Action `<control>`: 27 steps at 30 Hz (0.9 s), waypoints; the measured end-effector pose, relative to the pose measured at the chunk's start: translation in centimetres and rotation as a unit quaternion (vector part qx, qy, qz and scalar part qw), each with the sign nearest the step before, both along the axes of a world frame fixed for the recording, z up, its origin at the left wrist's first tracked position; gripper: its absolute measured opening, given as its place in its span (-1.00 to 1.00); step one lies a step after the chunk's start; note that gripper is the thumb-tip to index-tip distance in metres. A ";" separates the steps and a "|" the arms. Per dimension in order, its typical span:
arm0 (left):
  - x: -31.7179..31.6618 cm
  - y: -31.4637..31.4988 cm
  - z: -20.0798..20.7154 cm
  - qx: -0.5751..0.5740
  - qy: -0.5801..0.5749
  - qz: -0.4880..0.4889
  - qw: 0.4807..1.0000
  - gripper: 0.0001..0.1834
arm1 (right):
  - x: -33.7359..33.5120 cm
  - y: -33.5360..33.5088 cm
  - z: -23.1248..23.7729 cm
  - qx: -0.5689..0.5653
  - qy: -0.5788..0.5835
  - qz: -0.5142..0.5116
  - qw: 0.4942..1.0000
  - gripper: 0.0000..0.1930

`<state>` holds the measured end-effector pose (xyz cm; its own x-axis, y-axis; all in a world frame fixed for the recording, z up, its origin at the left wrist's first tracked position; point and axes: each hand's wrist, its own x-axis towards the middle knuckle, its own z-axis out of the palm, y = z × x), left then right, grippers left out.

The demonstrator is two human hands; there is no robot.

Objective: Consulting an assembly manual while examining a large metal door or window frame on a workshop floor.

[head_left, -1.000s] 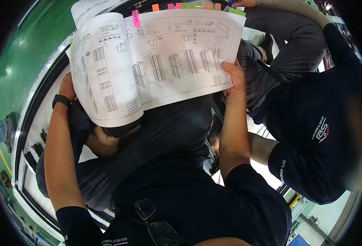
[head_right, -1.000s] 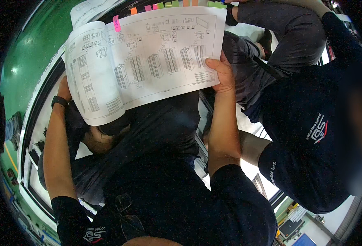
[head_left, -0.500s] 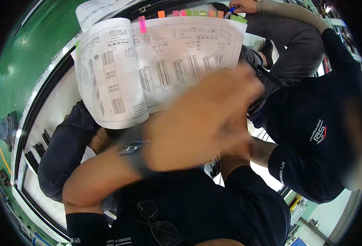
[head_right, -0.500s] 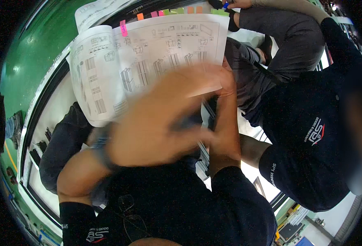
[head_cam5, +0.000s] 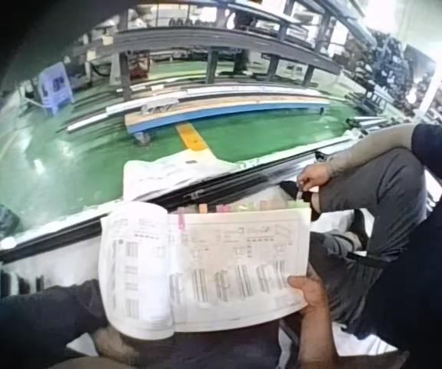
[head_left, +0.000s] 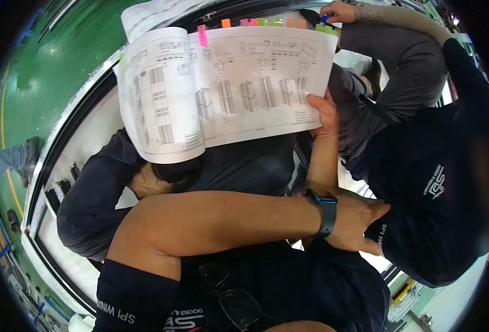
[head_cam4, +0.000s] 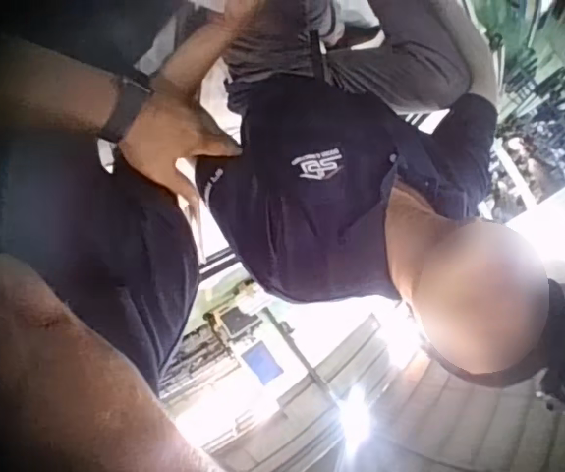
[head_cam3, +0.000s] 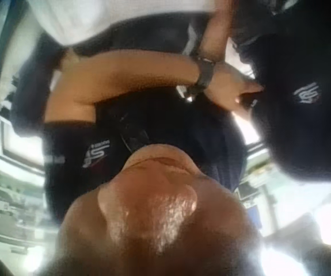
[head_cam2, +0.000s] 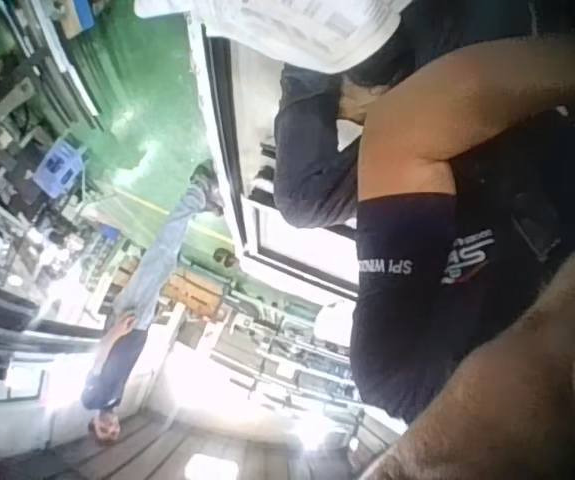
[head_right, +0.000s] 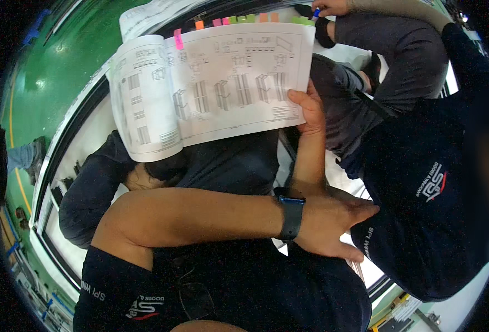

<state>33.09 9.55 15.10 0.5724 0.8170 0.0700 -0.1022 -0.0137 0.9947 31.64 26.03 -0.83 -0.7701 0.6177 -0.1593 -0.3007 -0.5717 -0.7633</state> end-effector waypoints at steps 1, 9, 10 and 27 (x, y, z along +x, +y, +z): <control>-0.4 0.1 -0.3 0.075 0.058 0.074 0.993 0.01 | 0.1 0.0 0.4 -0.008 0.015 -0.001 1.000 -0.36; -7.9 -2.5 -2.4 0.246 0.505 0.346 0.752 -0.11 | -0.2 -0.2 1.8 0.014 -0.004 -0.036 0.999 -0.36; -8.1 -2.4 -2.1 0.221 0.528 0.378 0.728 -0.06 | -0.6 -0.3 1.9 0.024 -0.010 -0.036 0.999 -0.36; -14.8 -7.2 -2.2 0.194 0.603 0.435 0.639 -0.30 | 0.4 0.3 0.4 0.050 -0.015 -0.013 0.999 -0.30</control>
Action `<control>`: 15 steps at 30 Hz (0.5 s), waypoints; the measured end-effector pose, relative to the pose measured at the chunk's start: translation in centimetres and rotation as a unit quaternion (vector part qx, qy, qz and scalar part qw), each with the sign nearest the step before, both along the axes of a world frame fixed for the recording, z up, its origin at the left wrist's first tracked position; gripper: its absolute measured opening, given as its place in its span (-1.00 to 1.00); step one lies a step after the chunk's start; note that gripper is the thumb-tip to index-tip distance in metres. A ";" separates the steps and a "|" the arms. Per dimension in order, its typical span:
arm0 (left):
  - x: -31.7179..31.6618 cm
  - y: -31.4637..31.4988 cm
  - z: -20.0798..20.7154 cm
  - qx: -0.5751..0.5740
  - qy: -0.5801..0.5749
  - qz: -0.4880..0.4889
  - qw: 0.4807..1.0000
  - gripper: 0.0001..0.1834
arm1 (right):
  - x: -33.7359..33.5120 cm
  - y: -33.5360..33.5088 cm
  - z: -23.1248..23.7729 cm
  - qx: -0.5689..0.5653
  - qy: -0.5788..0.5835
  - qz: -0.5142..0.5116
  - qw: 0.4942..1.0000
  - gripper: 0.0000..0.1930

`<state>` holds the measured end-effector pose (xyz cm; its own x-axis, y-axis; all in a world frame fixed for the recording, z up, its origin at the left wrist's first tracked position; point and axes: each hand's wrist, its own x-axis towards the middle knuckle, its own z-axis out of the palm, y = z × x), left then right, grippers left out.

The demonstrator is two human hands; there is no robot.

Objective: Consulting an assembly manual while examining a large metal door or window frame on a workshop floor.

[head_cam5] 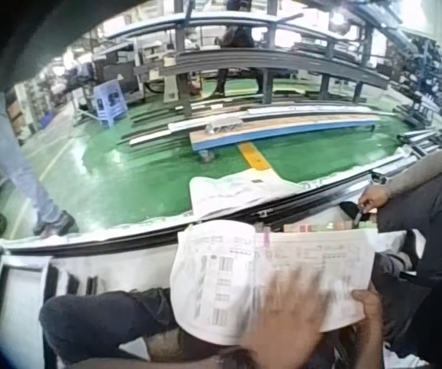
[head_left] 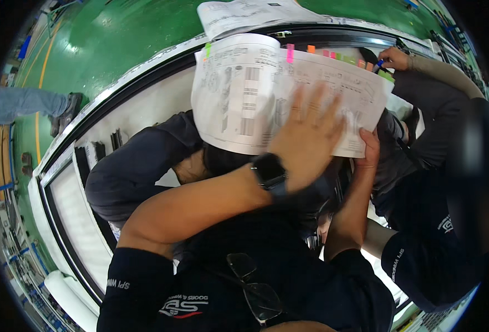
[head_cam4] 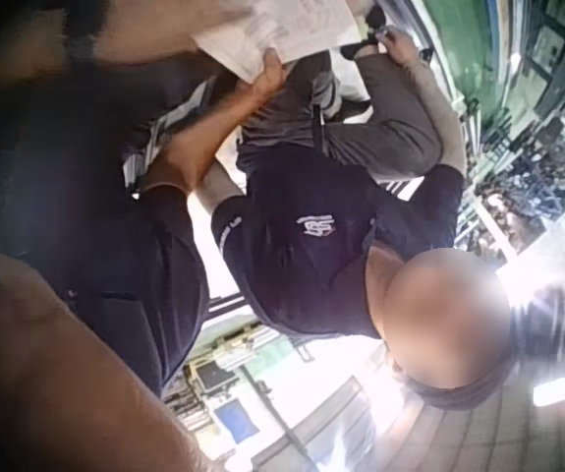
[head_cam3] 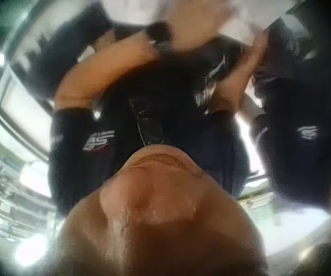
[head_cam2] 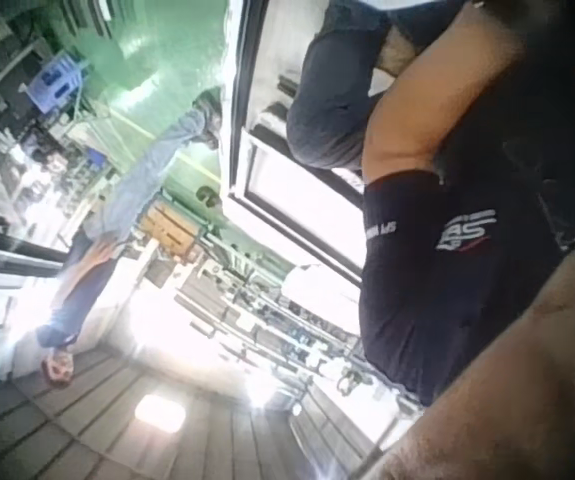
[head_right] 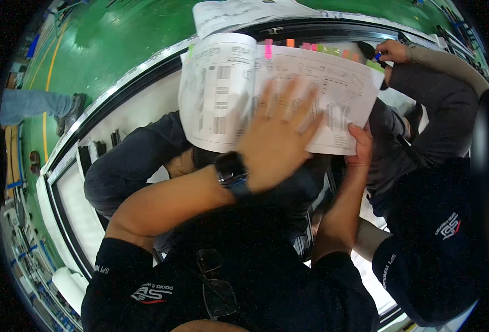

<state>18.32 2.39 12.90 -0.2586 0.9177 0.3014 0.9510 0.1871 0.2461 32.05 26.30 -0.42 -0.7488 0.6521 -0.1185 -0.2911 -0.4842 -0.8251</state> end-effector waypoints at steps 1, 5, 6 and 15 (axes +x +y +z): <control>-0.8 -1.1 0.3 -0.028 -0.013 0.031 0.999 -0.24 | 0.0 0.1 0.1 -0.010 0.007 0.005 1.000 -0.31; 0.3 -2.5 -0.5 -0.033 -0.068 0.019 0.997 -0.22 | -0.2 -0.4 0.0 0.004 -0.035 -0.005 0.999 -0.37; 1.5 -1.5 -0.8 -0.017 -0.112 -0.069 0.991 -0.23 | -0.2 -0.2 -0.5 0.002 -0.005 0.015 1.000 -0.39; 5.4 2.6 0.4 -0.105 -0.142 -0.111 0.978 -0.25 | -0.8 -0.9 -0.6 -0.011 -0.005 0.015 1.000 -0.37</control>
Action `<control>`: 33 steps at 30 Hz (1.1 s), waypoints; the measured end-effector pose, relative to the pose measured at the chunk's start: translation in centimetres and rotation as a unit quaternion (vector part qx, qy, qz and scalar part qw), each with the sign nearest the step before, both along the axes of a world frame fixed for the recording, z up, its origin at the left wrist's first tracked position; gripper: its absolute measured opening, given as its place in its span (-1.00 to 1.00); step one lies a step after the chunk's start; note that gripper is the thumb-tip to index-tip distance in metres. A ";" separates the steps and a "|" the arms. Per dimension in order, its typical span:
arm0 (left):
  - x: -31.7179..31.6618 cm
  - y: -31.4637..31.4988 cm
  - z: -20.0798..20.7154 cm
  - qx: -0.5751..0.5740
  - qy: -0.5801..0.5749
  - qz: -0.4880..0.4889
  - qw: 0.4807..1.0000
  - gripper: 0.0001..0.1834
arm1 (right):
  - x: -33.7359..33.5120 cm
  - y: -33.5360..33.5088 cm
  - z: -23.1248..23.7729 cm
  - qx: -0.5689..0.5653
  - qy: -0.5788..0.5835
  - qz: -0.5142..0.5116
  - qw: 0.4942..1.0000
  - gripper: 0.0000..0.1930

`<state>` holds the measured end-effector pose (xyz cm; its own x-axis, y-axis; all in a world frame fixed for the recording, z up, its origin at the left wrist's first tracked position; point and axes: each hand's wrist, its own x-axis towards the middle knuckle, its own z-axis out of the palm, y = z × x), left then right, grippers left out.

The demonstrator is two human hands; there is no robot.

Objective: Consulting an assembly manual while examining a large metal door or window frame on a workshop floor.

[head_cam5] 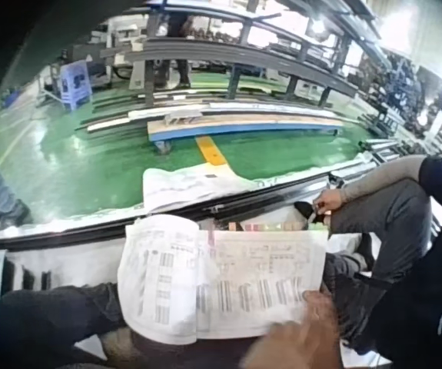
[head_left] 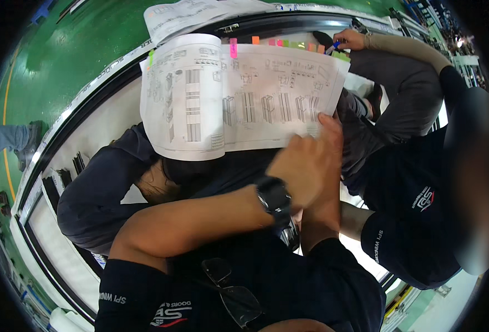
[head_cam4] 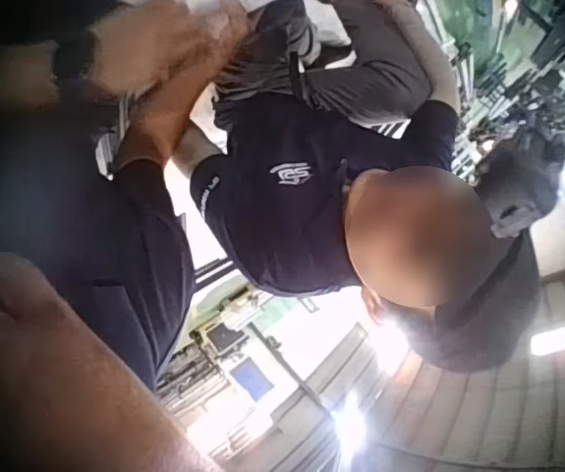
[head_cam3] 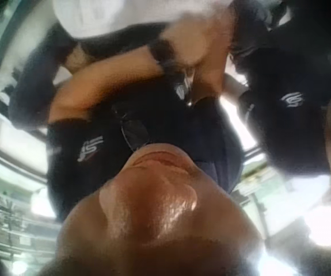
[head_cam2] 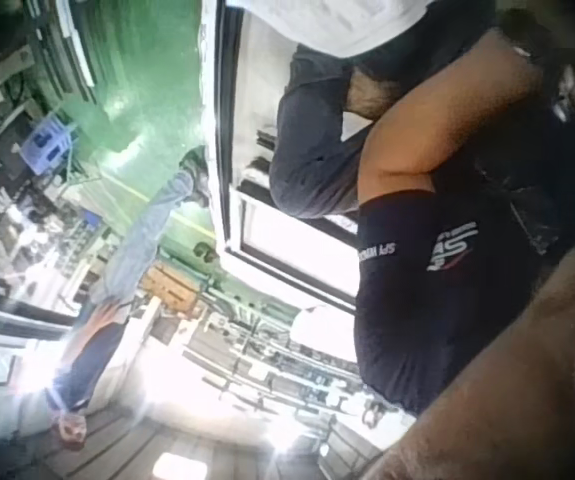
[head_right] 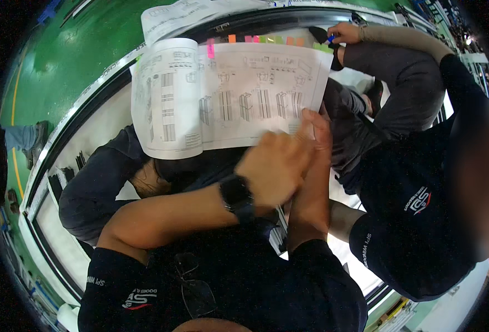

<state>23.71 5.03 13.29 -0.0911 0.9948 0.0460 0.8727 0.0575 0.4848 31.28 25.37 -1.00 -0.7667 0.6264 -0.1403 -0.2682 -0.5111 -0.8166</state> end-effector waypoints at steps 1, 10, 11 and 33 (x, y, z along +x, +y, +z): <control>-1.4 -0.5 0.1 -0.009 0.031 0.044 0.998 -0.26 | 0.4 0.3 0.2 -0.004 -0.002 -0.014 1.000 -0.36; -7.2 -1.5 0.2 -0.055 0.086 0.202 0.974 -0.39 | 0.6 1.1 0.3 -0.009 -0.004 -0.022 1.000 -0.34; -7.1 -1.2 0.1 -0.054 0.085 0.196 0.975 -0.39 | 0.4 0.8 0.7 -0.019 -0.006 -0.028 0.999 -0.31; -3.2 6.0 -2.0 0.039 0.040 0.105 0.993 -0.44 | -0.5 -0.3 2.2 -0.046 0.043 -0.001 0.998 -0.29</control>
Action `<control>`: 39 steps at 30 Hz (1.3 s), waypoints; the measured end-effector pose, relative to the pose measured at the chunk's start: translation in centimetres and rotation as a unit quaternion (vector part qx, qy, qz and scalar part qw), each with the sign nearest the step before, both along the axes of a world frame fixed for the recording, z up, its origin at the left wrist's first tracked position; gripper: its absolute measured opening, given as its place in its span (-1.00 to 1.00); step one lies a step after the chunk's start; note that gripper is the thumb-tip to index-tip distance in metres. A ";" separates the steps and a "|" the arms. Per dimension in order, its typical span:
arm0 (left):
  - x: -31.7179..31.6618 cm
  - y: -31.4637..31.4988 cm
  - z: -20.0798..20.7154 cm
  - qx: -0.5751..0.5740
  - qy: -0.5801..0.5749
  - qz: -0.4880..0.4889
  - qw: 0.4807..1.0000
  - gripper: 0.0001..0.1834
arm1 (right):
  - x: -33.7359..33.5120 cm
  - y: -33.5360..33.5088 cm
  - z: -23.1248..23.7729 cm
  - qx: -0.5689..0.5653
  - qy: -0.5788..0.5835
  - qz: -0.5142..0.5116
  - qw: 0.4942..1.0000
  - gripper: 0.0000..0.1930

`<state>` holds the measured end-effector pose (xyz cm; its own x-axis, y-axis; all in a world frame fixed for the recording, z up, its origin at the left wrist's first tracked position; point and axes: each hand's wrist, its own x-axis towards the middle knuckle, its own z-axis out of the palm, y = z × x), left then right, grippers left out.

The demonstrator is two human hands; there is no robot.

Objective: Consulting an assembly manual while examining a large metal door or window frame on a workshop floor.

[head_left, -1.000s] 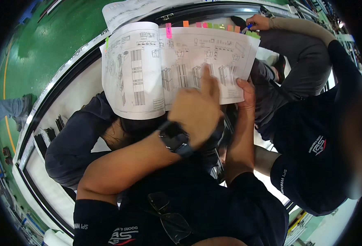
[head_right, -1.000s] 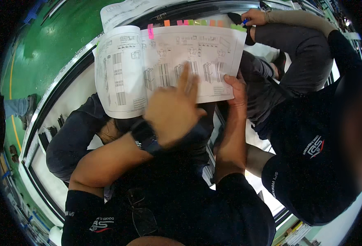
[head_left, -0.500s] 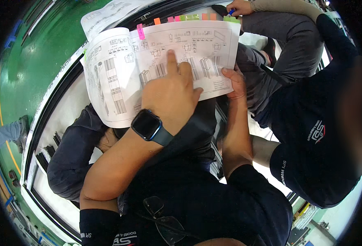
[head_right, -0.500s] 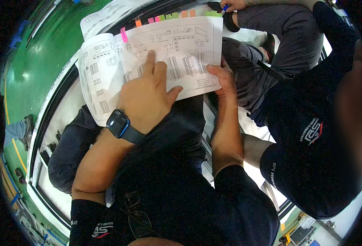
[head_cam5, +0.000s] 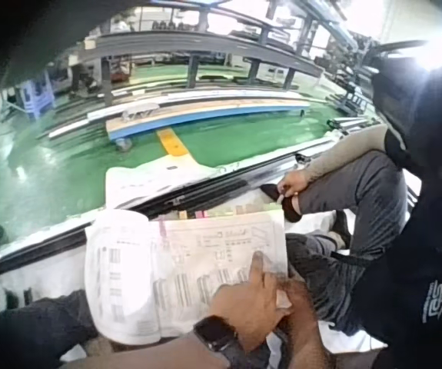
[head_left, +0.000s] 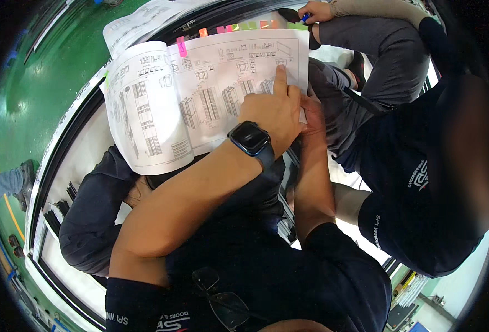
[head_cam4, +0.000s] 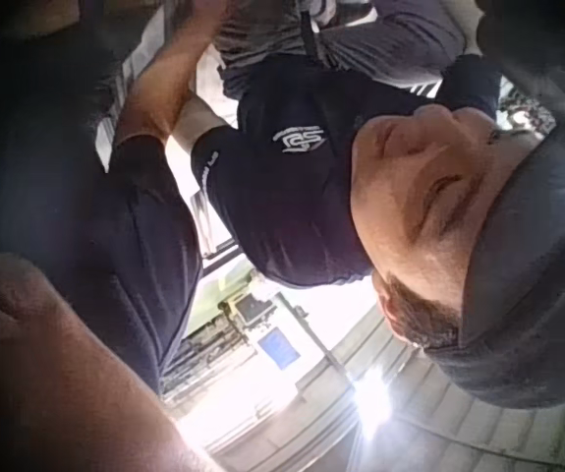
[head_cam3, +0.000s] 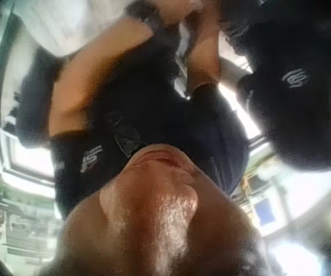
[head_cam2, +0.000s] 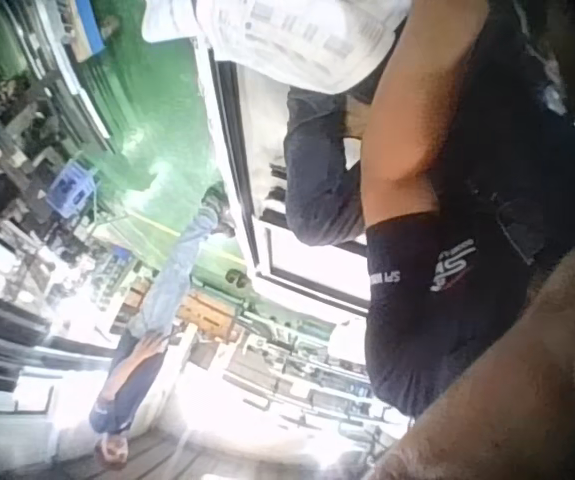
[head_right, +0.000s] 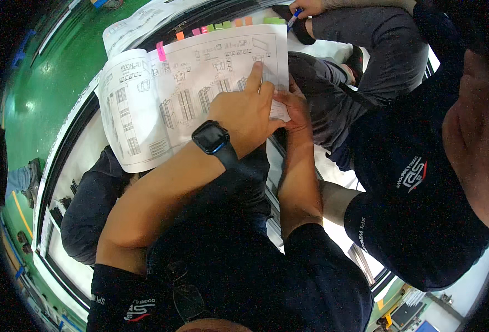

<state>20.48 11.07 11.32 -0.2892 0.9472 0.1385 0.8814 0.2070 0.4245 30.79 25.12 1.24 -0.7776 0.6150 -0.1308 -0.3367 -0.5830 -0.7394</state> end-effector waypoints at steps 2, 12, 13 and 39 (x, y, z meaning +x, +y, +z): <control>0.3 0.1 0.2 -0.003 0.010 -0.004 1.000 -0.47 | 1.2 0.7 -1.2 0.004 -0.020 -0.014 1.000 -0.29; 1.7 -9.5 -6.0 0.090 -0.074 -0.356 0.927 -0.62 | 0.8 1.2 -2.0 0.042 -0.044 -0.015 0.998 -0.35; 1.7 -9.7 -6.1 0.115 -0.080 -0.349 0.927 -0.64 | 0.8 1.1 -1.7 0.043 -0.047 -0.017 0.998 -0.35; 1.8 -9.4 -5.6 0.104 -0.109 -0.332 0.931 -0.61 | 0.8 1.1 -1.5 0.007 -0.042 -0.003 0.999 -0.35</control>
<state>22.32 1.65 5.74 0.3077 0.8862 0.3463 0.6738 -0.4599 0.5783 31.57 26.21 -0.22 -0.7605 0.6220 -0.1864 -0.2765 -0.5700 -0.7738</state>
